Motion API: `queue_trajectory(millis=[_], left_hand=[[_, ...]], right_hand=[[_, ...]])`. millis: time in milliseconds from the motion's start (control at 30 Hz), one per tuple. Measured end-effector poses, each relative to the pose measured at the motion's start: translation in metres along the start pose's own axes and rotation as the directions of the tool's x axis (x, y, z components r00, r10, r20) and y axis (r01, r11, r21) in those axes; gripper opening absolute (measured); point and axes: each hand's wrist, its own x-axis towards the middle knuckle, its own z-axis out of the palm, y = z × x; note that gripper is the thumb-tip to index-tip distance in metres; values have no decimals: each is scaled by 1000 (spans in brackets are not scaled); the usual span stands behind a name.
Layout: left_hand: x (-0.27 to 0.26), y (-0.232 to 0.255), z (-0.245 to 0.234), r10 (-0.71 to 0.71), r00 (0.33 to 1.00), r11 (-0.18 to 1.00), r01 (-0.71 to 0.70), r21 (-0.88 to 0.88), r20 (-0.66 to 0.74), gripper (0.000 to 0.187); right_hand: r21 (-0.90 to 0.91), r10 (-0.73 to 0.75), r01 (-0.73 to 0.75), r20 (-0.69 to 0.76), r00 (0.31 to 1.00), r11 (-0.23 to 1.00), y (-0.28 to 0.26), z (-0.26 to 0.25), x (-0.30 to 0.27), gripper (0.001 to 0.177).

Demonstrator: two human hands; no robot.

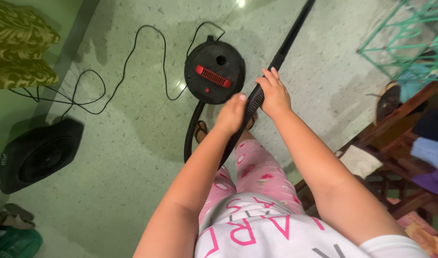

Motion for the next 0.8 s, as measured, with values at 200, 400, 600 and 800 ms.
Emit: queue_trajectory(millis=[200, 400, 600, 800], left_hand=[[15, -122, -41, -306, 952, 797, 252, 549, 7, 59], [32, -151, -47, -418, 897, 611, 158, 775, 147, 77], [63, -157, -38, -462, 873, 557, 150, 817, 155, 86], [75, -160, -32, -512, 849, 533, 195, 823, 130, 90]], right_hand=[[-71, -2, 12, 138, 990, 997, -9, 55, -8, 45], [-126, -2, 19, 131, 991, 992, -15, 95, -15, 45], [-125, 14, 3, 131, 991, 992, -23, 111, -11, 46], [-125, 32, -14, 148, 988, 992, -26, 110, -11, 50]])
